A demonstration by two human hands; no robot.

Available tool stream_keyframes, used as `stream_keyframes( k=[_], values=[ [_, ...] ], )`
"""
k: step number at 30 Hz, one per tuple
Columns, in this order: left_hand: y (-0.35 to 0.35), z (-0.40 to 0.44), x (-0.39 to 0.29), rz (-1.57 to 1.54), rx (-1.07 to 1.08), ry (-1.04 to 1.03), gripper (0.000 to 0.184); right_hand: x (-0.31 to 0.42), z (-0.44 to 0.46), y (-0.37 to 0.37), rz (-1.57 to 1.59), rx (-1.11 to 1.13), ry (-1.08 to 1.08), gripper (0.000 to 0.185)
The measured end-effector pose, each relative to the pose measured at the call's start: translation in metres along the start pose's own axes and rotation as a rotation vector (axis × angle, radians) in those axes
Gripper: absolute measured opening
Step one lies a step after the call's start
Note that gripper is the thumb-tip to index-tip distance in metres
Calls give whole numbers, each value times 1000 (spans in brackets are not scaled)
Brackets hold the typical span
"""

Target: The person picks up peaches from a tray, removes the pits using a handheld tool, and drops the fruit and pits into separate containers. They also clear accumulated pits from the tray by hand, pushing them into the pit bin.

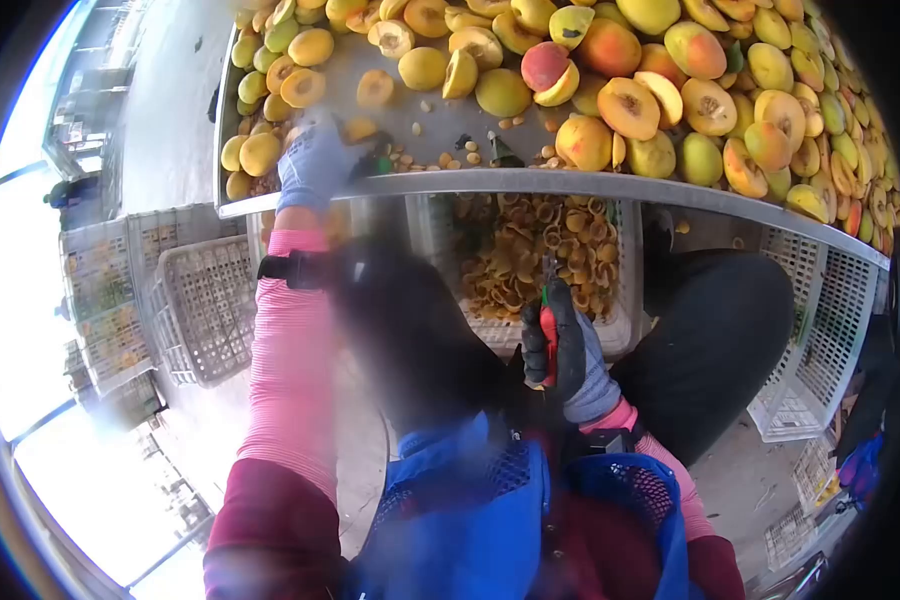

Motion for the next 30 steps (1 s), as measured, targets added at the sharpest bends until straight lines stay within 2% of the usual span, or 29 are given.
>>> stream_keyframes(
  k=[2, 5, 6, 9, 11, 12, 13, 14, 17, 18, 20, 22, 25, 27, 28, 30],
  values=[
    [6, -7, -3, -82, 31, 22, 45, 4, -7, -11, 44, 83, -26, 49],
    [13, -10, -29, -461, -170, -265, 42, 7, 6, 7, -18, 53, 69, 50],
    [21, -28, -40, -749, -69, -250, 48, 9, 5, 6, -17, 37, 86, 50],
    [49, -103, -80, -1415, -32, -385, 50, 46, -24, -20, 10, -35, 126, 49],
    [35, -148, -102, -1600, 187, -354, 62, 59, -40, -42, 49, -21, 127, 46],
    [37, -167, -116, -1608, 194, -405, 66, 69, -49, -58, 47, 162, 331, 34],
    [38, -184, -130, -1615, 200, -451, 71, 73, -55, -66, 9, 156, 327, 31],
    [33, -197, -140, -1731, 214, -518, 67, 82, -60, -78, -34, 157, 327, 29],
    [24, -212, -138, -1613, 22, -379, 55, 81, -63, -83, -207, 162, 523, 32],
    [16, -215, -134, -1580, -37, -321, 50, 76, -64, -80, -349, 159, 511, 36],
    [16, -221, -127, -1359, -201, -354, 41, 71, -66, -78, -524, 152, 521, 41],
    [26, -229, -130, -1148, -296, -403, 38, 70, -70, -75, -557, 142, 554, 41],
    [17, -229, -134, -1303, -205, -271, 34, 63, -72, -69, -477, 129, 537, 39],
    [15, -228, -141, -1622, -39, -191, 35, 54, -73, -63, -364, 115, 474, 38],
    [17, -228, -143, -1598, -61, -183, 40, 53, -74, -63, -325, 121, 503, 36],
    [17, -230, -147, -1628, -60, -212, 38, 59, -76, -66, -271, 149, 630, 33]
  ],
)
Point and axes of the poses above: each hand's wrist, its own z-axis towards the middle knuckle, its own y-axis out of the back of the hand, x = y × z, the point moved 10 cm from there along z, towards the middle knuckle, and after that the axes turned 5 degrees about z, right-handed, at the moved point
